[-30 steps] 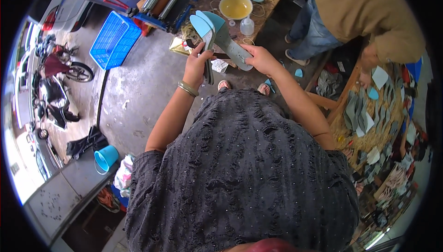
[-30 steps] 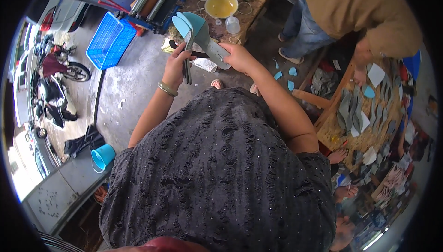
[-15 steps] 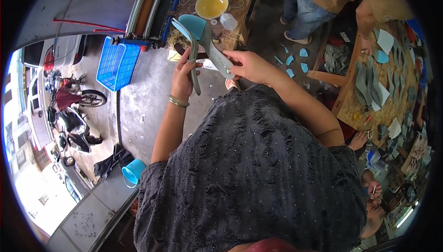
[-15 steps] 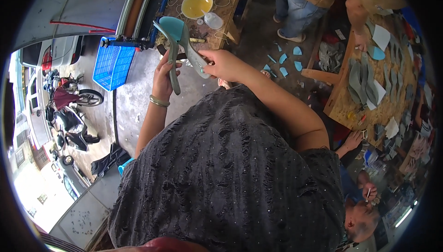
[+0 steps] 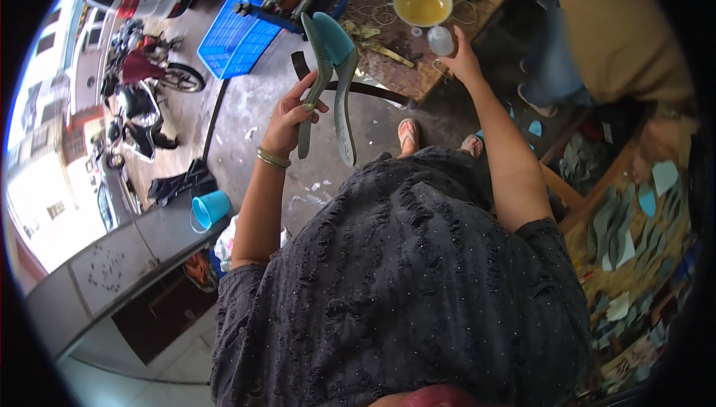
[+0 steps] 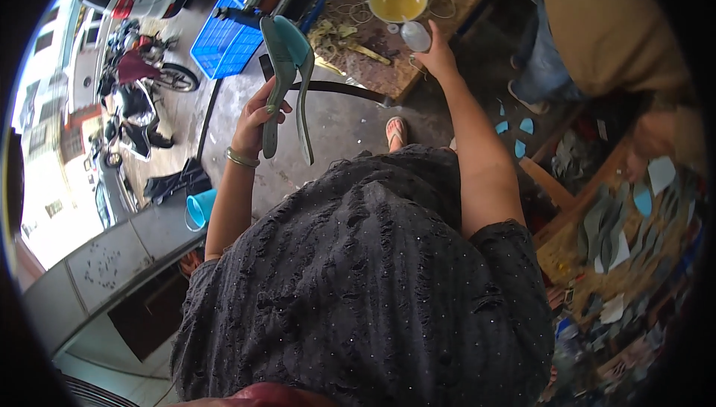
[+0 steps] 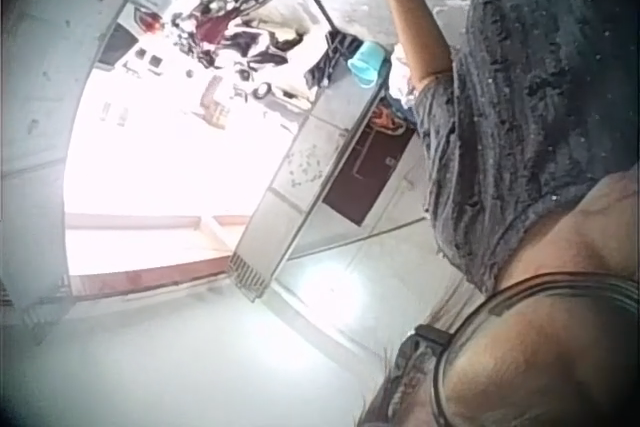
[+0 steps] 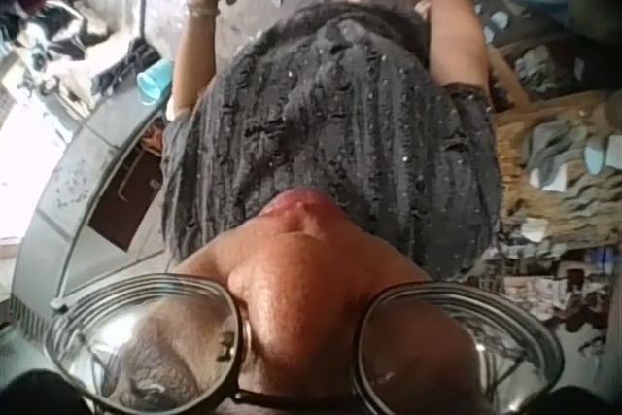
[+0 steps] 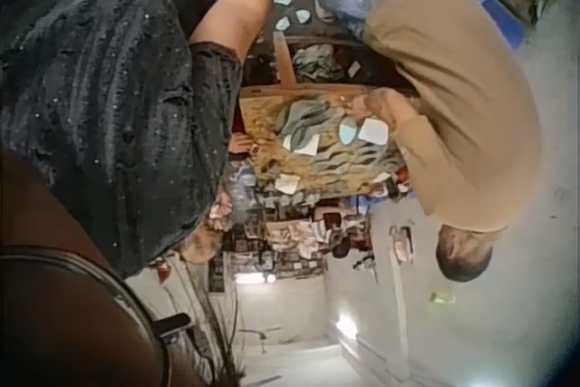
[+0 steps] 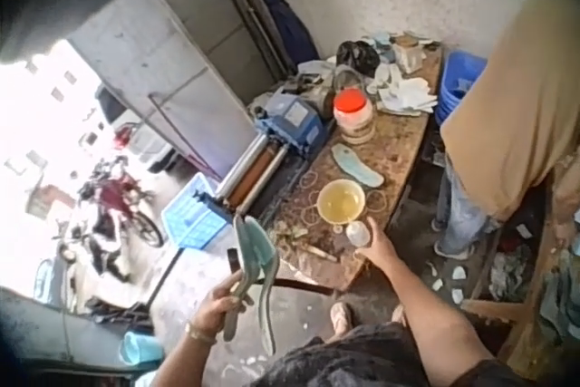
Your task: Applying adhesive and assembling shoe insole components.
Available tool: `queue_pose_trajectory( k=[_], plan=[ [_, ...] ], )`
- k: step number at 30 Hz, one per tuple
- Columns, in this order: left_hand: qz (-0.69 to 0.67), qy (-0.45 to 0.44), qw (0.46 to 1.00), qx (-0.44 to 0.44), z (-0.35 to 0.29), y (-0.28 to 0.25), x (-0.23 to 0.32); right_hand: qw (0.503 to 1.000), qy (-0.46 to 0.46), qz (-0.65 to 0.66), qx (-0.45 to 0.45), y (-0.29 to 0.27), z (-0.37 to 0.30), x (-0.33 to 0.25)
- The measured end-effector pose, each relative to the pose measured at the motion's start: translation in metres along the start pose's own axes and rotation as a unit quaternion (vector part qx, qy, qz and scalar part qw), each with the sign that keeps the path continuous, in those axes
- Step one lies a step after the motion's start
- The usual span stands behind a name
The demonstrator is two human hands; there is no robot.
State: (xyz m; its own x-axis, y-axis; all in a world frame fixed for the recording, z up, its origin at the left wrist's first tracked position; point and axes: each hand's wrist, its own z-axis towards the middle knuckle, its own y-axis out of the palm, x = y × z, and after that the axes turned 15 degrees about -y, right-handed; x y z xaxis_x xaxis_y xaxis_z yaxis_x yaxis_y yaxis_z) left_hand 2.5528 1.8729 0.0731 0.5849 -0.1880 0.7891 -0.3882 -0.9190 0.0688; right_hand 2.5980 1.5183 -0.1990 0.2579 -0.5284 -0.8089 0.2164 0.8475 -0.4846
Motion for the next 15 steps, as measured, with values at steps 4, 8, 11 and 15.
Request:
queue_pose_trajectory(
  k=[4, 8, 11, 15],
  plan=[
    [-0.006, 0.007, 1.000, 0.026, -0.004, -0.004, -0.002, 0.999, 0.016, 0.025, -0.014, 0.017, 0.008, 0.008],
    [-0.021, -0.008, 0.999, 0.033, 0.003, -0.002, -0.006, 0.999, 0.041, 0.031, -0.010, 0.025, 0.016, 0.006],
    [-0.036, -0.023, 0.999, 0.016, 0.014, -0.001, -0.007, 0.998, 0.043, 0.033, -0.023, 0.019, 0.021, 0.000],
    [-0.069, -0.018, 0.997, 0.017, 0.023, -0.001, -0.011, 0.972, -0.024, 0.229, 0.050, -0.001, 0.028, -0.057]
  ],
)
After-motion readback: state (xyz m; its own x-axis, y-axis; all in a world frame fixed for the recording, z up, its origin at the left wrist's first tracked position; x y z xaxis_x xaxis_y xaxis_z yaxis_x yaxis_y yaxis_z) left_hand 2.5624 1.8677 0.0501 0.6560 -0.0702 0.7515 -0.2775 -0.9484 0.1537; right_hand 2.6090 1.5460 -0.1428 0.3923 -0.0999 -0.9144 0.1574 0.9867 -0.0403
